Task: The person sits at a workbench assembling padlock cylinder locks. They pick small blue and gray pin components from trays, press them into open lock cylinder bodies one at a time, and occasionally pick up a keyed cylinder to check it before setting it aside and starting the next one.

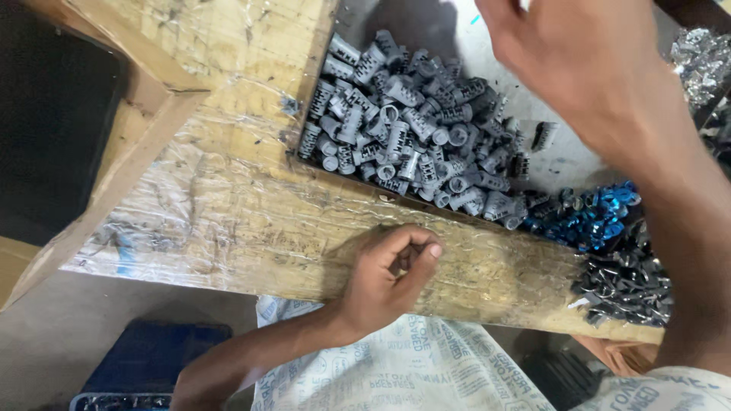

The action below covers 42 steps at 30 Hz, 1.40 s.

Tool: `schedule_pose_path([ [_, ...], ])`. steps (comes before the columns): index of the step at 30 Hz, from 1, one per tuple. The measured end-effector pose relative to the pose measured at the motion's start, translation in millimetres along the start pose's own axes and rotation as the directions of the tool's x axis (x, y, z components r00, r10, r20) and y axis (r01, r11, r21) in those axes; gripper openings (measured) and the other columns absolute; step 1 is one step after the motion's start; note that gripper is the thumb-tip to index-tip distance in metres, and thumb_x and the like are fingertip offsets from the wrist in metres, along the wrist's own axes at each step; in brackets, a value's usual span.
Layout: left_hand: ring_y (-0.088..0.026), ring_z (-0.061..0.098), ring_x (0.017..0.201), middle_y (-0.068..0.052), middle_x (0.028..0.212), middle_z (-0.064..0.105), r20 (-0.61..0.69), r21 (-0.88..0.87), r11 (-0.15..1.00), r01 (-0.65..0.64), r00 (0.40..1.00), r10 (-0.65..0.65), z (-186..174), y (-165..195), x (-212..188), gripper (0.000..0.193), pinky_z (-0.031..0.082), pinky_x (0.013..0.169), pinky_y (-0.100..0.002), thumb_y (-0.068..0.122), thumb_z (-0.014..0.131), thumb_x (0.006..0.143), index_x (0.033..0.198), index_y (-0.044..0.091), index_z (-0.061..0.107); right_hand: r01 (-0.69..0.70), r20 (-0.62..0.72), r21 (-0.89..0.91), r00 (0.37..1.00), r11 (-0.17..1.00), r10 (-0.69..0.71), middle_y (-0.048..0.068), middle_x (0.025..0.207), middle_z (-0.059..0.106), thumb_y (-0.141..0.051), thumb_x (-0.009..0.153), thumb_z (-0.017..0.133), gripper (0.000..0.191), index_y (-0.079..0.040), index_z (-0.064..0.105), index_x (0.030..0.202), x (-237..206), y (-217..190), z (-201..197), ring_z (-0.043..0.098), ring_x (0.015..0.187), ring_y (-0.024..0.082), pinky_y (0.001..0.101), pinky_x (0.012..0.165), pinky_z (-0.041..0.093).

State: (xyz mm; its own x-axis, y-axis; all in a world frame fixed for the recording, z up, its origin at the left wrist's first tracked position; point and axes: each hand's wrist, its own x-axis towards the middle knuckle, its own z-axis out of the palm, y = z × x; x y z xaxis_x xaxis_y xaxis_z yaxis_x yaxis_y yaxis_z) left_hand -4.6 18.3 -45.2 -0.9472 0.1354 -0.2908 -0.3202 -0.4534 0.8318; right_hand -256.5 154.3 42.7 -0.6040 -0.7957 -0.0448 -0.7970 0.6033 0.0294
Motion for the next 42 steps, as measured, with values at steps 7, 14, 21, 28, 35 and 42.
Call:
schedule_pose_path([
  [7, 0.0, 0.043, 0.064, 0.005, 0.08, 0.055, -0.007, -0.507, 0.842, 0.185, 0.976, -0.218, 11, 2, -11, 0.01, 0.035, 0.053, -0.021, 0.008, 0.059, 0.11, 0.109, -0.002, 0.063, -0.103, 0.097, 0.648, 0.994, 0.755, 0.053, 0.011, 0.09, 0.072, -0.005, 0.082, 0.079, 0.012, -0.003, 0.069, 0.087, -89, -102, -61, 0.07, 0.072, 0.018, 0.0291, 0.062, 0.057],
  [14, -0.003, 0.052, 0.065, -0.003, 0.086, 0.066, -0.022, -0.468, 0.865, 0.183, 0.976, -0.218, 24, 15, -17, 0.013, 0.04, 0.052, -0.022, 0.006, 0.059, 0.109, 0.111, -0.005, 0.065, -0.286, -0.346, 0.568, 0.768, 0.772, 0.539, 0.018, 0.089, 0.069, 0.011, 0.085, 0.082, 0.019, 0.008, 0.068, 0.098, -147, -177, 9, 0.072, 0.074, 0.027, 0.0347, 0.066, 0.059],
  [21, -0.002, 0.049, 0.063, -0.004, 0.086, 0.066, -0.011, -0.478, 0.868, 0.135, 0.987, -0.159, 31, 7, -20, 0.013, 0.037, 0.051, -0.021, 0.005, 0.06, 0.111, 0.113, -0.006, 0.066, -0.295, -0.325, 0.613, 0.751, 0.733, 0.575, 0.018, 0.085, 0.07, 0.012, 0.085, 0.079, 0.017, 0.009, 0.068, 0.098, -164, -183, 12, 0.072, 0.072, 0.027, 0.0357, 0.065, 0.059],
  [28, -0.001, 0.049, 0.061, 0.0, 0.079, 0.064, -0.008, -0.413, 0.903, 0.12, 0.991, -0.135, 29, 4, -23, 0.014, 0.037, 0.051, -0.022, 0.005, 0.061, 0.11, 0.116, -0.006, 0.068, -0.166, -0.442, 0.643, 0.717, 0.748, 0.539, 0.019, 0.088, 0.07, 0.016, 0.086, 0.078, 0.02, 0.011, 0.067, 0.102, -164, -179, 21, 0.072, 0.072, 0.027, 0.0343, 0.065, 0.059],
  [35, 0.0, 0.048, 0.064, 0.003, 0.081, 0.067, 0.071, 0.088, 0.994, 0.058, 0.995, -0.064, 11, 19, -2, 0.011, 0.036, 0.053, -0.02, 0.006, 0.065, 0.106, 0.106, -0.002, 0.073, -0.257, -0.19, 0.694, 0.836, 0.673, 0.515, 0.022, 0.1, 0.07, 0.019, 0.081, 0.071, 0.036, 0.01, 0.067, 0.116, -173, -162, 14, 0.072, 0.084, 0.031, 0.037, 0.073, 0.059],
  [42, 0.002, 0.041, 0.059, 0.006, 0.07, 0.061, 0.319, 0.21, 0.955, 0.211, 0.908, -0.271, -9, 35, 21, 0.012, 0.027, 0.05, -0.02, 0.009, 0.067, 0.103, 0.103, 0.002, 0.077, -0.274, -0.082, 0.755, 0.862, 0.596, 0.5, 0.02, 0.094, 0.073, 0.011, 0.082, 0.075, 0.031, 0.008, 0.071, 0.113, -188, -156, 22, 0.069, 0.075, 0.025, 0.0346, 0.063, 0.054],
])
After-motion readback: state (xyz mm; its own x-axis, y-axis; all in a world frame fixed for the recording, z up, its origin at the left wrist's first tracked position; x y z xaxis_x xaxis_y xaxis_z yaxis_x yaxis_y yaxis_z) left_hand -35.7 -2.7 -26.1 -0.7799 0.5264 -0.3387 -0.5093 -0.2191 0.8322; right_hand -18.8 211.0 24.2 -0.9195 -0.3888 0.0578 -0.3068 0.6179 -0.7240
